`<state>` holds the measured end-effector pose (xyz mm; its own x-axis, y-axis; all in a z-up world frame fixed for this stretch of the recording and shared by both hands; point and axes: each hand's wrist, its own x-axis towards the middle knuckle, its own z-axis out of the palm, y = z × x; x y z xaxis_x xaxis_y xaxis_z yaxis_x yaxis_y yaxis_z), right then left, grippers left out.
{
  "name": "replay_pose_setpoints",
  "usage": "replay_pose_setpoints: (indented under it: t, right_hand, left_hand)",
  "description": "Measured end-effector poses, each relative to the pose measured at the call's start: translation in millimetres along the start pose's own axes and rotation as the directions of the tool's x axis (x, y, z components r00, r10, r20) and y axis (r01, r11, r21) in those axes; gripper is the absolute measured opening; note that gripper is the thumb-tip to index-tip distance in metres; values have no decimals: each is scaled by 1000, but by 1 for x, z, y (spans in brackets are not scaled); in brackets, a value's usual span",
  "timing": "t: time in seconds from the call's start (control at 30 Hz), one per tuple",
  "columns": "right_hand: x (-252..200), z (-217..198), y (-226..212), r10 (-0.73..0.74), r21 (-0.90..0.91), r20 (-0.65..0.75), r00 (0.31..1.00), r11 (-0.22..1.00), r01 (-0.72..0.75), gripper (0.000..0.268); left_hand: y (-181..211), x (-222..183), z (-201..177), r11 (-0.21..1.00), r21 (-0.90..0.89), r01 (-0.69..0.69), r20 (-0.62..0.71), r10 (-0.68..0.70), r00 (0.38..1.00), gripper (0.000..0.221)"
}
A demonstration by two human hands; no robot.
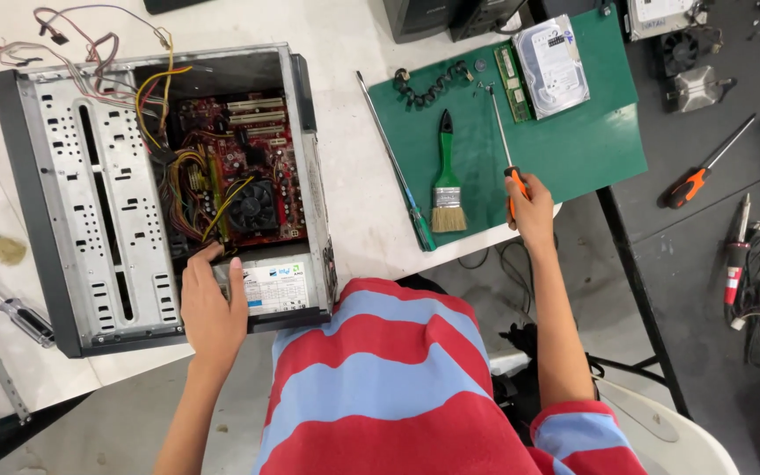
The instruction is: Installing a power supply unit into a desktop computer case and securing it with screws.
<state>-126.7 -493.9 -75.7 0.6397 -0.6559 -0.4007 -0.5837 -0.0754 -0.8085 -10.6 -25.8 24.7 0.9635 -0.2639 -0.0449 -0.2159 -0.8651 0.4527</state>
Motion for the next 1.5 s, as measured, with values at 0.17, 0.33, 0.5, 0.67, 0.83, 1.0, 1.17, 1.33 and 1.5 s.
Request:
replay_pose_setpoints:
  t: [0.17, 0.33, 0.5, 0.67, 0.83, 1.0, 1.17, 1.33, 1.5]
  right_hand:
    - [-23, 5, 2, 6, 50, -21, 1000, 999, -5, 36]
    - [-97, 6, -68, 60, 166, -8, 998, 984, -58, 19]
    - [-170, 17, -113, 93, 242, 73, 993, 964, -108, 22]
    - [-193, 49, -100, 134, 324, 98, 986, 933, -159, 42]
    - [-208, 51, -169, 300, -92, 354, 886, 954, -286, 40]
    - [-209, 63, -155, 279, -220, 351, 894, 952, -211, 41]
    - [-212, 65, -179, 255, -240, 425, 869, 957, -164, 42]
    - [-216, 68, -192, 185, -262, 466, 865, 963, -64, 43]
    - [-219, 72, -198, 194, -322, 424, 885, 945, -53, 45]
  left_hand:
    - [1, 1, -1, 1000, -25, 3, -70, -5, 998, 27]
    - [46, 7, -15, 885, -446, -132, -385, -57, 921, 27]
    - [116, 30, -4, 484, -867, -116, -219, -161, 962, 27]
    - [149, 67, -3, 212, -977, 19, -15, -157, 987, 49]
    - [146, 77, -18, 189, -980, 68, 17, -260, 965, 58]
    - [137, 82, -34, 105, -984, 144, 101, -338, 936, 48]
    - [125, 82, -39, 121, -985, 123, 71, -365, 928, 35]
    - [116, 83, -54, 101, -985, 143, 93, -384, 918, 28]
    - [106, 83, -60, -2, -992, 127, 117, -396, 911, 27]
